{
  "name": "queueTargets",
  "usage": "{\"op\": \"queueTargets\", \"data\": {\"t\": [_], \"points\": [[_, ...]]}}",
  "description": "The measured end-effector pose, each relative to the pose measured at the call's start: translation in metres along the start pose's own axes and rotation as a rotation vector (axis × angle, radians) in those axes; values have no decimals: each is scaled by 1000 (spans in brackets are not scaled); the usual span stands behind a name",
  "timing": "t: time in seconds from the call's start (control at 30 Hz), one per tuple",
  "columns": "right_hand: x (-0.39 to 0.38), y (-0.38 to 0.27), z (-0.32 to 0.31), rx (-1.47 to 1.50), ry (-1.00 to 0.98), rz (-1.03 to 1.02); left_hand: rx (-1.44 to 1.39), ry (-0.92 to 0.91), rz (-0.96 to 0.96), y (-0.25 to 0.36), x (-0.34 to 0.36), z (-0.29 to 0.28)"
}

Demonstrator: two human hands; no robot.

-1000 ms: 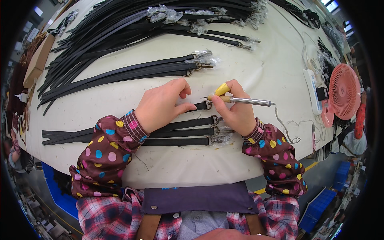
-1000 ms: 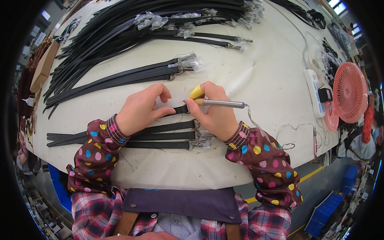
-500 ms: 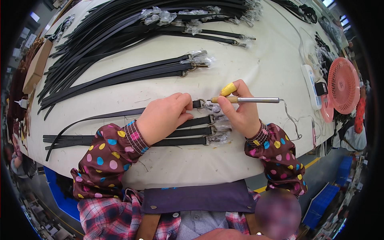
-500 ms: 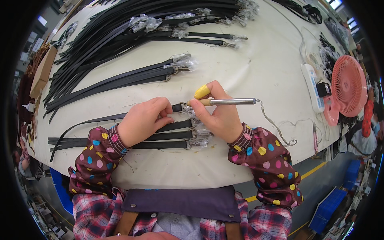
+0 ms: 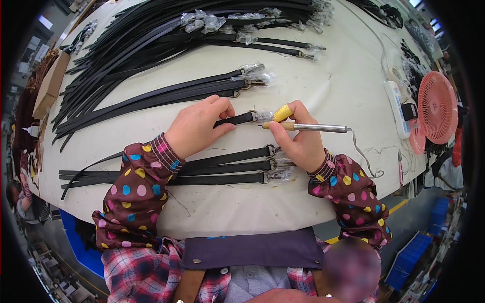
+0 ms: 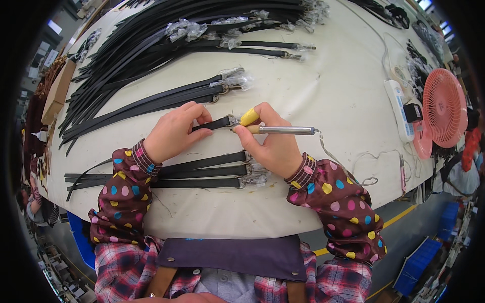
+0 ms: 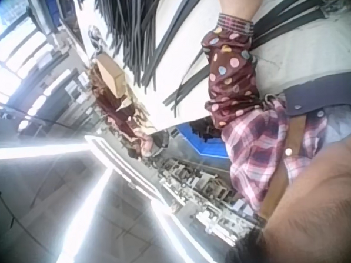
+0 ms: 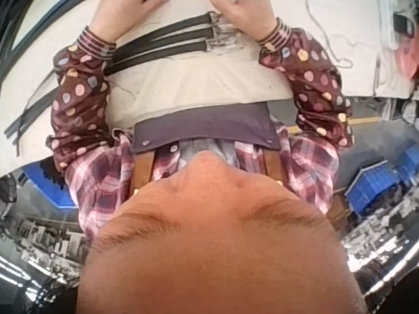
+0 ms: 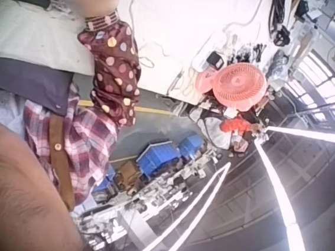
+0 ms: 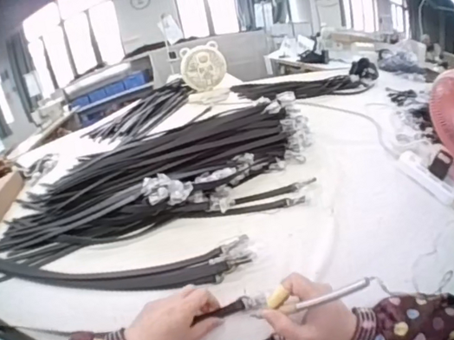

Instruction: The person uses a soldering iron to apply heat to the ends of black straps, likely to seal or finish them. They handle each strap individually, applying the tool to the tip and then placing the finished strap on the table.

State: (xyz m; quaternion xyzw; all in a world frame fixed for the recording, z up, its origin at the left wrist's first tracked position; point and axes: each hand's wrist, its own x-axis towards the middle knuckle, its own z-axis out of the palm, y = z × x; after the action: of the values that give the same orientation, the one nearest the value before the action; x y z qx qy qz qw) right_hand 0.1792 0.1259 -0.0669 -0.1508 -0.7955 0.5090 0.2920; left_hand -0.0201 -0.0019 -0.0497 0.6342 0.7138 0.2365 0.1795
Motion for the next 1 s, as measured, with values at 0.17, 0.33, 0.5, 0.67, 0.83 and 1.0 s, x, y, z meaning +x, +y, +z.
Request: {"op": "queueTargets", "data": {"t": [0.17, 0.33, 0.5, 0.67, 0.83, 1.0], "points": [[-4, 0, 0, 61, -22, 7, -71, -187, -33, 22, -10, 6], [-9, 2, -6, 83, -18, 62, -164, 0, 46, 25, -11, 24], [-11, -4, -7, 87, -127, 124, -220, -31, 64, 22, -8, 27], [-11, 1, -4, -27, -160, 99, -274, -37, 41, 22, -6, 23], [-10, 1, 0, -41, -128, 125, -283, -46, -14, 20, -6, 21], [-11, 4, 1, -38, -119, 116, -231, -40, -19, 23, -6, 21]]}}
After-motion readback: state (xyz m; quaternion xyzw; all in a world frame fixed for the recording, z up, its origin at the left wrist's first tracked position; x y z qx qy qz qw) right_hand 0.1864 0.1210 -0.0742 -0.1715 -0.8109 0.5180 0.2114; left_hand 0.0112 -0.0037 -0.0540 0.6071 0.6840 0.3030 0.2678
